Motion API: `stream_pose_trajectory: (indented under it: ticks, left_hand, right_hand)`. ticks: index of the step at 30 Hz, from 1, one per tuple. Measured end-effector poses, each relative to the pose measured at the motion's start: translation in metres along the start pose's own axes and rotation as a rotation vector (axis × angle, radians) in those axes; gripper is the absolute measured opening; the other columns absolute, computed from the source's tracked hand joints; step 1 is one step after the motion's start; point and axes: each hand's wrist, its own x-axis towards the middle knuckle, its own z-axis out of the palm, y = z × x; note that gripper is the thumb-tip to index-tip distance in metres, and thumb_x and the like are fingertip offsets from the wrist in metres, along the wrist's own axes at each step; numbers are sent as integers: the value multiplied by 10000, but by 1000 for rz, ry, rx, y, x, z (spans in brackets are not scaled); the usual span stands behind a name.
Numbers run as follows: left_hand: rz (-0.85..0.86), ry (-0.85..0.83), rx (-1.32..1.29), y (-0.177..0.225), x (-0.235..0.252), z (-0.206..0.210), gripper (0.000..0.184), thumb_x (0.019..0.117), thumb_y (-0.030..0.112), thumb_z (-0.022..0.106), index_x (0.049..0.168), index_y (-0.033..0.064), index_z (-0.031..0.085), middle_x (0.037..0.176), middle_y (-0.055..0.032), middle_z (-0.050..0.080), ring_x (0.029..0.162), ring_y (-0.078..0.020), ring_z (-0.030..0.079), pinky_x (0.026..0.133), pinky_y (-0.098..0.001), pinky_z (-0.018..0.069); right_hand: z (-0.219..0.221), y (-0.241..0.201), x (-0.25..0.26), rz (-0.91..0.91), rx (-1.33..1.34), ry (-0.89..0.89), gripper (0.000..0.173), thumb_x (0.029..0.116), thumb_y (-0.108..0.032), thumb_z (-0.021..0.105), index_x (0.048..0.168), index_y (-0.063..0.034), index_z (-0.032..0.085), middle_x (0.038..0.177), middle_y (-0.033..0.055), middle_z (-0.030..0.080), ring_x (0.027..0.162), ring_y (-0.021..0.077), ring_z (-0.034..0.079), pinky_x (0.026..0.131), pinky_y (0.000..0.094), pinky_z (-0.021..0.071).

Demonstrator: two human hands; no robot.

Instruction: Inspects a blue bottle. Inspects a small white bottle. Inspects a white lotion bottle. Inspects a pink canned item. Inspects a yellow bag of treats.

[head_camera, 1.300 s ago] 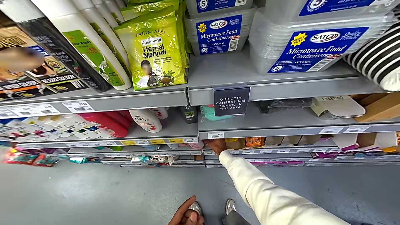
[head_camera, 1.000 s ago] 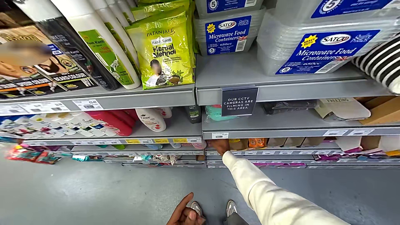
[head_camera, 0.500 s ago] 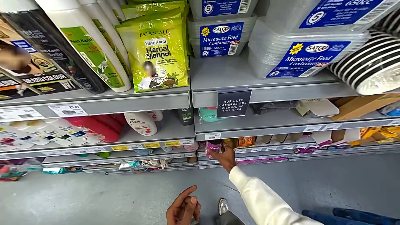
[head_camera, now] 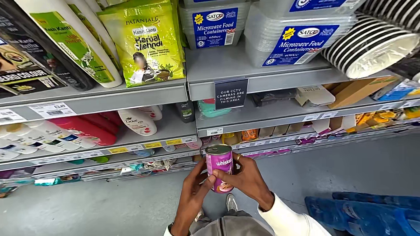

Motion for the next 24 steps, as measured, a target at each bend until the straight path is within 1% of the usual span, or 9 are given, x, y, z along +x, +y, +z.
stream_pose_trajectory:
  ticks: [2,4,6,8,10,13,16,20,24]
  left_hand:
    - [-3,15,-26,6,3,1,662,993,343,645,1457,-91,460,1328,-192,646,1107,-277,702,843,-394,640]
    - [-19,23,-57,10,5,2,663,977,365,671,1425,-89,490,1263,-190,678,1035,-280,724,769,-391,650]
    - [-65,50,-103,14,5,3,650,969,399,680,1393,-72,532,1206,-190,703,987,-291,739,744,-404,655]
    - [-121,93,-146,17,4,3,647,967,434,671,1379,-52,561,1161,-196,716,957,-293,744,724,-404,653]
    - [-166,128,-189,21,2,3,644,963,439,676,1381,-39,569,1153,-205,714,961,-296,745,724,-405,655]
    - [-164,141,-204,27,-1,4,597,968,392,680,1389,-20,580,1150,-206,716,956,-286,746,731,-391,653]
    - [-137,84,-189,32,-3,1,574,993,388,657,1405,-4,574,1168,-212,706,976,-290,739,745,-386,649]
    - [-151,20,-122,44,-7,-3,537,1031,366,591,1445,27,544,1203,-194,700,1012,-308,734,754,-413,657]
    - [-120,-39,-93,48,-7,-5,528,1040,336,585,1474,41,526,1236,-179,694,1051,-294,725,854,-413,640]
  right_hand:
    - [-3,-8,0,2,7,0,551,798,-536,827,1135,-106,747,981,3,767,908,110,743,800,302,645]
    - [-7,-11,0,-33,25,10,467,881,-537,751,1099,-124,765,991,5,751,927,120,721,805,304,623]
    - [-12,-16,-2,10,80,-30,440,941,-517,685,1131,-128,760,1083,27,733,997,152,706,839,335,616]
    - [-21,-26,-4,142,256,-123,420,984,-401,653,1254,-84,708,1254,82,688,1109,219,691,907,390,621]
    - [-26,-34,-6,232,430,-201,405,1019,-249,624,1363,-36,636,1319,130,661,1145,265,685,950,413,610]
    - [-27,-31,-8,225,492,-255,433,1014,-164,630,1424,-28,593,1306,152,671,1158,264,682,994,385,586]
    - [-27,-30,-8,186,513,-262,436,1002,-135,643,1420,-24,595,1284,165,682,1128,267,697,982,381,591]
    - [-31,-33,-9,222,553,-269,431,993,-105,649,1417,-41,608,1263,167,690,1096,264,707,965,371,595]
    - [-33,-31,-13,223,603,-264,441,981,-95,666,1414,-36,611,1263,181,688,1091,272,709,970,379,592]
